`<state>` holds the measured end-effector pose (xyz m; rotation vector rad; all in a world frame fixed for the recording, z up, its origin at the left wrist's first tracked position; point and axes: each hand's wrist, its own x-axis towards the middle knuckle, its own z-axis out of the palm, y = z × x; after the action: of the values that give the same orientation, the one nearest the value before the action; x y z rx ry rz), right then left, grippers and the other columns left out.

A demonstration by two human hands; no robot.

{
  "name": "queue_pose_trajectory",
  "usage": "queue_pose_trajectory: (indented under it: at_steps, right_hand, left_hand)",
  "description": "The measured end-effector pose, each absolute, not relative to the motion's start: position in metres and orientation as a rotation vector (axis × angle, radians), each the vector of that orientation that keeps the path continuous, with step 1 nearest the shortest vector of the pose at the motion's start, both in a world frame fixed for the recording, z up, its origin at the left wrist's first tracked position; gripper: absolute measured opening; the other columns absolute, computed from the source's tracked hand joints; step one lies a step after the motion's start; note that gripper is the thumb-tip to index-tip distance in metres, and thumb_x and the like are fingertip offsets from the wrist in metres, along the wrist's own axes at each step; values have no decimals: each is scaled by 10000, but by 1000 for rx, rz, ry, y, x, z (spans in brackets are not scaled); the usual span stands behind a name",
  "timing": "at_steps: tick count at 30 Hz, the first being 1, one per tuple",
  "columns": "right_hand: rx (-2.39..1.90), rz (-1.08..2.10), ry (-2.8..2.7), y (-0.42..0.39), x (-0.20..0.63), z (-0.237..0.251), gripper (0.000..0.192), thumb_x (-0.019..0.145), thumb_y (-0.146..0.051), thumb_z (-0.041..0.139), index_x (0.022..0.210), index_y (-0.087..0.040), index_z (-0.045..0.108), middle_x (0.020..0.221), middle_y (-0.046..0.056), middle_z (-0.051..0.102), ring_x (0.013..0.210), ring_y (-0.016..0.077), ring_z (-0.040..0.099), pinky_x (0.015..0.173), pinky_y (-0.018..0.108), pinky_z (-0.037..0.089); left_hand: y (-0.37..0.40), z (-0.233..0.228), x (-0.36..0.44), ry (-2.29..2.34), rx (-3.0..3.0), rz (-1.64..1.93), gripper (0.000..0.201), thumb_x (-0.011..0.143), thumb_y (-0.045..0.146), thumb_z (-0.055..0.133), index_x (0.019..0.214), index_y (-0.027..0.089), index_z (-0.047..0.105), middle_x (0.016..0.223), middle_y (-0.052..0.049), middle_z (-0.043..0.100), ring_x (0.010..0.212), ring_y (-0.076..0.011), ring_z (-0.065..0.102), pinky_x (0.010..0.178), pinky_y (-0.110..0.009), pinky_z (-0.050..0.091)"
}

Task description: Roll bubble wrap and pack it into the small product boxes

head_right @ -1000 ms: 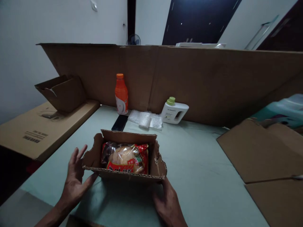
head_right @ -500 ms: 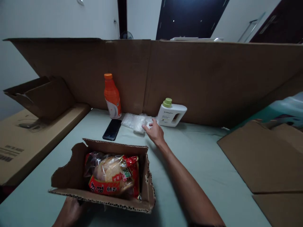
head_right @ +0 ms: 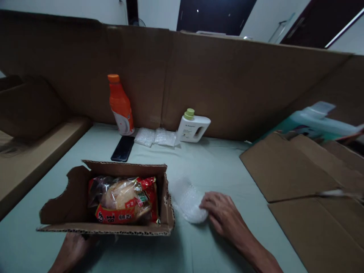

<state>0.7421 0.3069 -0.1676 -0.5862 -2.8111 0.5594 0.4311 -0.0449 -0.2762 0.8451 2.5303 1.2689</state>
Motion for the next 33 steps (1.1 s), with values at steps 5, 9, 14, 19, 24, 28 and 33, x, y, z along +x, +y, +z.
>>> queue_pose_trajectory:
  at_steps: [5,9,14,19,24,28,33]
  right_hand:
    - [-711,730,-2951,259,785,-147,597,809,-404,723,1392,-391,595,1361,57,659,1231,343,622,1006,533,534]
    - [-729,864,-2800,246,736,-141,566,895,-428,636,1445,-339,535,1433,75,603,1288,321,590,1064,547,498]
    - [-362,1246,-2644,236,656,-159,645,865,-275,600,1493,-243,457,1494,115,539,1328,318,552,1062,511,501]
    - [-439,1380,-2413,267,624,-170,556,759,-276,617,1310,-207,601,1311,101,676,1205,321,629,1015,484,524]
    - [-760,1331,-2259,312,607,-185,416,736,-341,652,1109,-159,631,1071,125,754,913,281,714,786,400,591]
    - [-804,1273,-2232,327,593,-189,455,750,-330,643,1163,-145,600,1142,147,731,978,279,697,845,408,576]
    - [-820,1227,-2235,335,617,-173,576,812,-377,637,1337,-159,540,1330,158,645,1178,281,635,978,435,527]
  left_hand:
    - [-44,-245,431,2554,920,1012,329,728,562,587,736,257,711,582,-64,668,678,-329,680,673,-431,579]
    - [-45,-218,432,2631,885,1063,463,720,605,614,961,224,718,783,-83,742,799,-332,703,791,-451,588]
    - [-33,-211,434,2522,816,1209,487,728,562,669,1025,176,681,922,-104,765,884,-318,718,773,-412,599]
    - [27,-210,425,2369,815,1423,529,742,495,666,1115,125,605,1056,-137,725,985,-308,689,854,-430,570]
    - [100,-204,405,2125,1002,1591,591,777,308,623,1331,149,494,1229,-118,654,1149,-262,624,974,-378,509]
    - [136,-204,384,2067,1097,1597,649,769,275,629,1384,142,470,1274,-125,635,1237,-278,571,1069,-402,450]
    - [140,-210,380,2070,1091,1575,769,782,240,622,1493,115,355,1462,-192,511,1364,-312,478,1149,-467,370]
